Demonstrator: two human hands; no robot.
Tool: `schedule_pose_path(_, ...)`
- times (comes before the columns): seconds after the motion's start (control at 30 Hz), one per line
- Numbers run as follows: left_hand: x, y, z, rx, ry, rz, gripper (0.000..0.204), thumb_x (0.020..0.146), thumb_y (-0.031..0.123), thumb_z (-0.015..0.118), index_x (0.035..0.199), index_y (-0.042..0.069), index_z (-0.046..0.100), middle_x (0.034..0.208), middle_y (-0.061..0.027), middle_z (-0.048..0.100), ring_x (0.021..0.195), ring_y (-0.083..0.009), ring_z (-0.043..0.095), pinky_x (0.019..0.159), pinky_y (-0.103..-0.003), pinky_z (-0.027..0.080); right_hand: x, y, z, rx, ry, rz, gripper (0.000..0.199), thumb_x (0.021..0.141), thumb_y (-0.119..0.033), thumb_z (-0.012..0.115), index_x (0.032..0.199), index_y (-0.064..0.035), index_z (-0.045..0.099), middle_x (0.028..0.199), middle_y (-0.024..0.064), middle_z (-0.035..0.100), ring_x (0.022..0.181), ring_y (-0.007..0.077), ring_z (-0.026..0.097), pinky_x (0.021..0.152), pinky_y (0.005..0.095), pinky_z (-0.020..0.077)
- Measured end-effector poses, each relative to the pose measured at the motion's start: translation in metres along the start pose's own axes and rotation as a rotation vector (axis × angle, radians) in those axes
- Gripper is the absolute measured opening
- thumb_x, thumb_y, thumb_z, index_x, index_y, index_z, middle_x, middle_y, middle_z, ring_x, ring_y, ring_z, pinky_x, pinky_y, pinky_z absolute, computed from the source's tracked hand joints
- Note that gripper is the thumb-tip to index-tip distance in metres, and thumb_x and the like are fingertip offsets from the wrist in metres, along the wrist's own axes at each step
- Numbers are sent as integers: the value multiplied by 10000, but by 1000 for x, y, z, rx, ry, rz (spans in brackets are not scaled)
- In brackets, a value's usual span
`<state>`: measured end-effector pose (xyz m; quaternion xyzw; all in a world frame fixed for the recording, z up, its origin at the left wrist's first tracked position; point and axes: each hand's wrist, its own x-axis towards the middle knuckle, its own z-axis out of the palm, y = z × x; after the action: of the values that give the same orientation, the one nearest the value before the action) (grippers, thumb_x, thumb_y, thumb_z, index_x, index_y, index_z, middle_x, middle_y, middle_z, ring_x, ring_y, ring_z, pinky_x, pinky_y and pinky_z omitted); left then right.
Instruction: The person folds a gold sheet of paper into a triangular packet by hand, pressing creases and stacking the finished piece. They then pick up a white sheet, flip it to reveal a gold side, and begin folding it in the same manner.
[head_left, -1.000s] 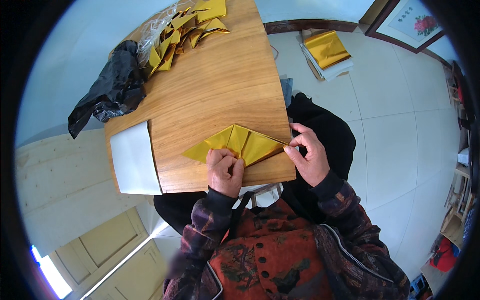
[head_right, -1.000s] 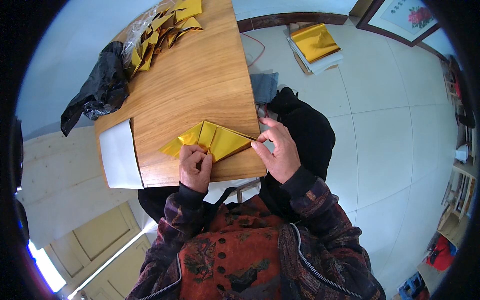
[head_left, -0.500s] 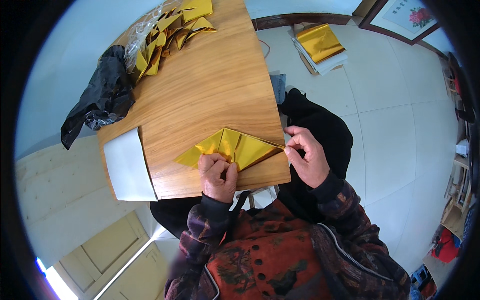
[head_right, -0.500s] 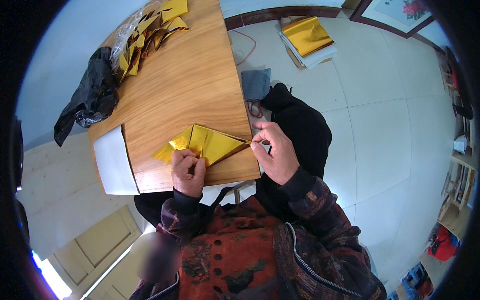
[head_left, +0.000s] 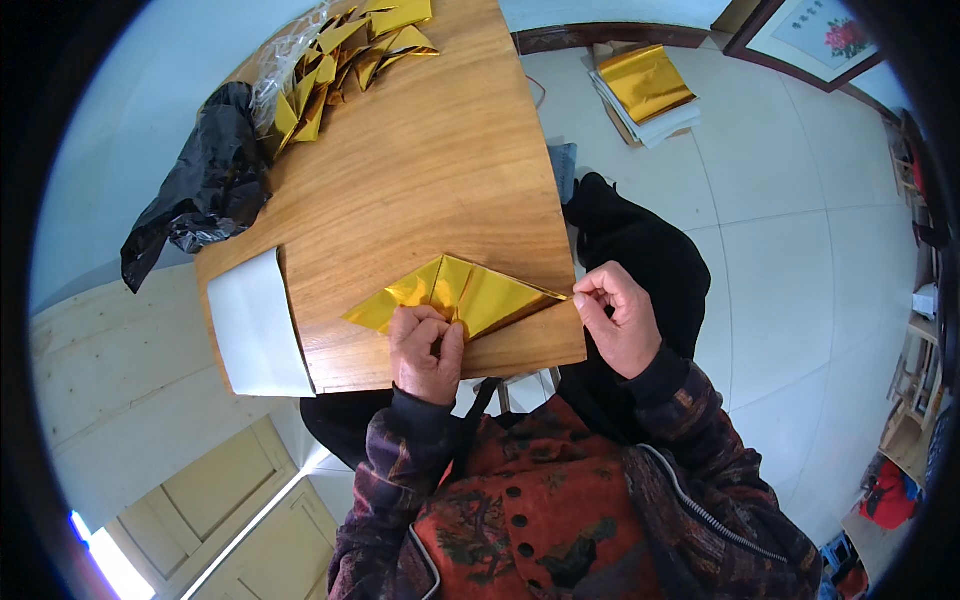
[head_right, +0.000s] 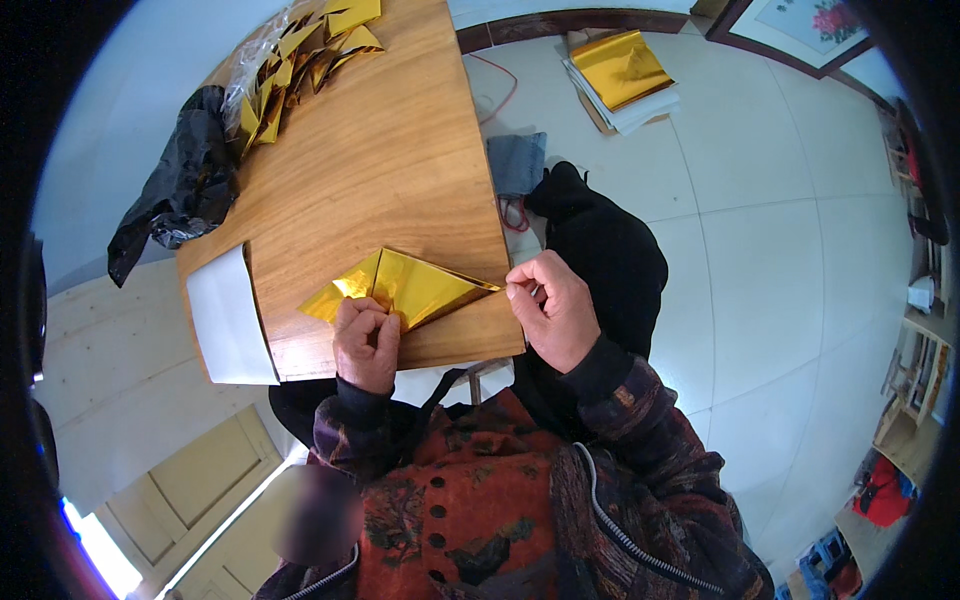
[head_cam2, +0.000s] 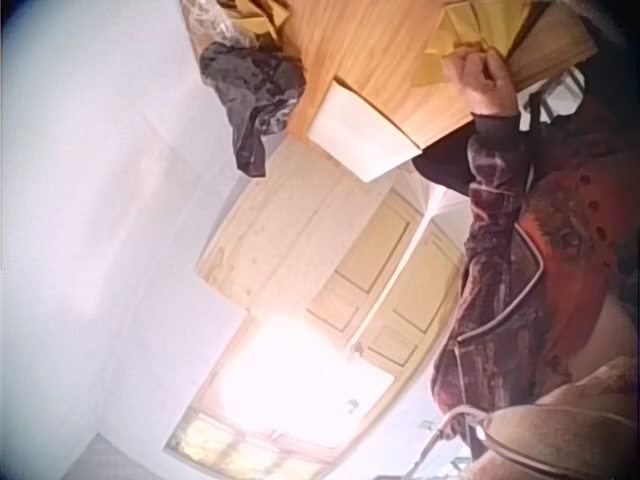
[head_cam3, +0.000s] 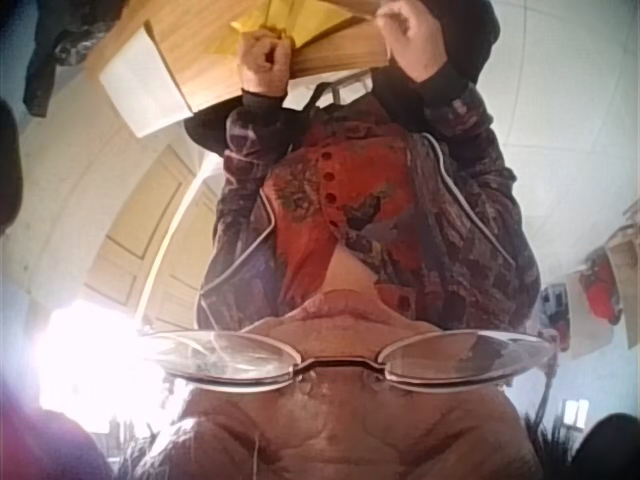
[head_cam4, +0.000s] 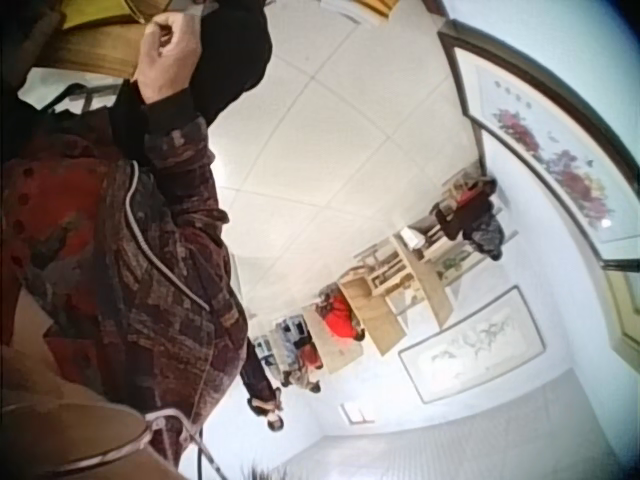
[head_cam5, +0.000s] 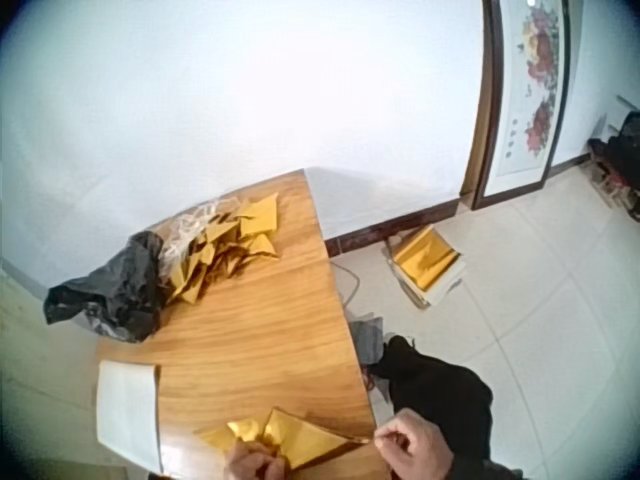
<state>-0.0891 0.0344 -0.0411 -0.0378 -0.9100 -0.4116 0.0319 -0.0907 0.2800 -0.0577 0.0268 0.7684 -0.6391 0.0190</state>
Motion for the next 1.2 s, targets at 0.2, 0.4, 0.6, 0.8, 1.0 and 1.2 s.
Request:
schedule_pose_path(0.2,0,-3,2,19,5,20,134,759,-9,721,717,-1,594,864,-115,558,822,-283,532,729,-370,443,-1,-2,-2,-43,-22,-51,97,838,-14,639,912,-49,586,931,56,514,770,134,524,613,246,421)
schedule_pose_path(0.4,0,-4,1,36,0,20,138,749,2,727,709,9,595,860,-105,556,827,-285,526,744,-381,433,1,-5,-1,-154,-57,-121,107,830,-38,656,911,-60,589,1020,59,494,863,145,488,683,246,407)
schedule_pose_path(0.6,0,-3,0,31,-16,7,124,753,12,724,714,9,606,867,-106,555,834,-285,524,747,-379,431,3,-3,2,-230,-28,-124,91,817,-48,660,868,-57,585,1040,75,489,901,163,500,695,255,414)
schedule_pose_path(0.8,0,-4,2,27,-6,-1,117,747,14,727,713,11,615,868,-107,557,837,-288,525,752,-381,431,4,-5,6,-199,17,-91,127,754,-12,679,818,-35,571,1025,147,516,954,302,535,805,353,437)
schedule_pose_path(1.0,-1,-4,3,41,23,-3,118,736,25,734,706,24,620,871,-104,562,845,-296,529,759,-392,433,5,-9,7,-203,22,-83,141,758,-6,682,798,-43,551,1049,126,527,896,229,560,636,294,447)
schedule_pose_path(1.2,-2,-4,3,61,36,22,128,713,29,739,694,35,612,864,-95,562,835,-295,531,757,-399,429,6,-8,7,-219,19,-104,155,762,-7,678,796,-47,532,1032,108,517,837,195,543,616,279,440)
